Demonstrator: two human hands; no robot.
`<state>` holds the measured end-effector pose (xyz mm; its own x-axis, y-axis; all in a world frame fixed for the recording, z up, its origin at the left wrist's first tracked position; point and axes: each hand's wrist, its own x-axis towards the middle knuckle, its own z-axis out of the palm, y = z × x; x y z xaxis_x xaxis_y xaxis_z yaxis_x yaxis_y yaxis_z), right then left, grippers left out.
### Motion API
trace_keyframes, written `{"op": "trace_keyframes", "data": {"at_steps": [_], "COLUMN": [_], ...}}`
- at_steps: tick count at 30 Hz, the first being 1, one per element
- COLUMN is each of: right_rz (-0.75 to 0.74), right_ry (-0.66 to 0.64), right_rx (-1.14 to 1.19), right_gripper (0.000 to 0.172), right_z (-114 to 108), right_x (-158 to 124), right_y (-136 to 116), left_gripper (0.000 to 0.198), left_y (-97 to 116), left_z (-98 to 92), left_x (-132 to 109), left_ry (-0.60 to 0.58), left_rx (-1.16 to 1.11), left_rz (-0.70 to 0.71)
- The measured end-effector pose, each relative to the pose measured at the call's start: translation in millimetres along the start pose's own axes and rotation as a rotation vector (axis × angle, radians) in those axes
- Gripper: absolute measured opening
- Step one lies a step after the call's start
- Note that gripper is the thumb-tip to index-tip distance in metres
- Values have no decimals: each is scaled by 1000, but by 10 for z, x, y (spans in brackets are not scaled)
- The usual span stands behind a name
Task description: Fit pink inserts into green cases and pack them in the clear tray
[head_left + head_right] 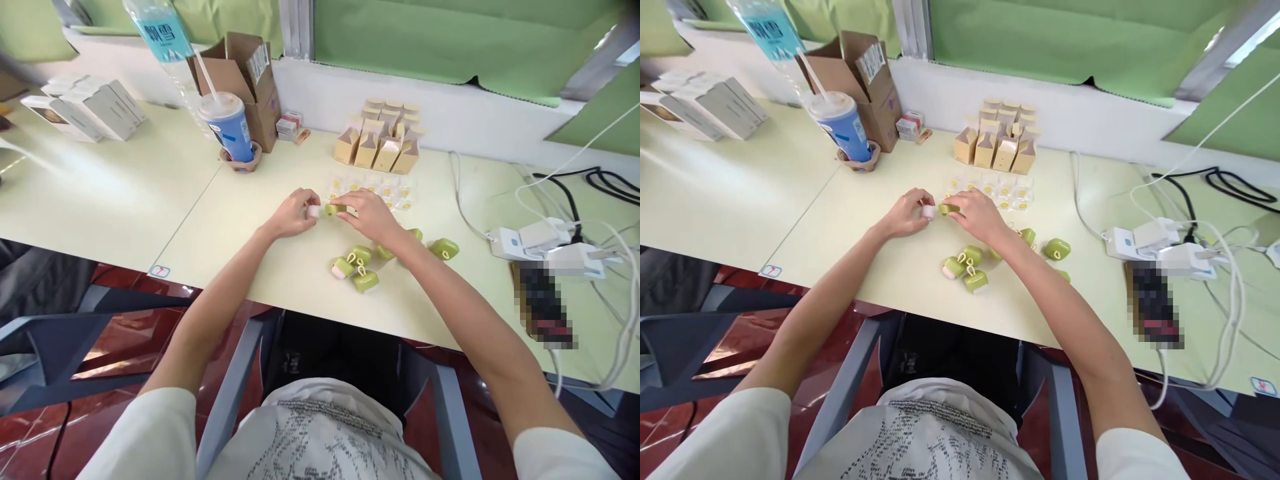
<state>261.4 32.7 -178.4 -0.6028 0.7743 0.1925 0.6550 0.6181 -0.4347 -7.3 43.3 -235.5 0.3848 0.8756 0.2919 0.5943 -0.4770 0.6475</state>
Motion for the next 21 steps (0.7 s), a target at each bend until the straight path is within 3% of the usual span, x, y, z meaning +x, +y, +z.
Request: {"op": "trace_keyframes", "data": {"at_steps": [7,13,17,21], "right_rz": [211,174,132,97], "right_ry": [-70,-95,-65,23], "right_rx": [-228,-276,-163,-70], "right_gripper": [32,35,41,24], "right_z": [167,128,12,-256], "right_x": [102,63,34,-127], "right_y": [-193,-154,-55,-116], "left_gripper": [36,38,27,16], "left_y": [15,98,114,74], "left_z": [13,168,239,264], "left_x": [-15,-15,38,72], "left_ry": [-23,20,116,157], "left_rx": [32,136,171,177], "left_rz": [32,45,37,62]}}
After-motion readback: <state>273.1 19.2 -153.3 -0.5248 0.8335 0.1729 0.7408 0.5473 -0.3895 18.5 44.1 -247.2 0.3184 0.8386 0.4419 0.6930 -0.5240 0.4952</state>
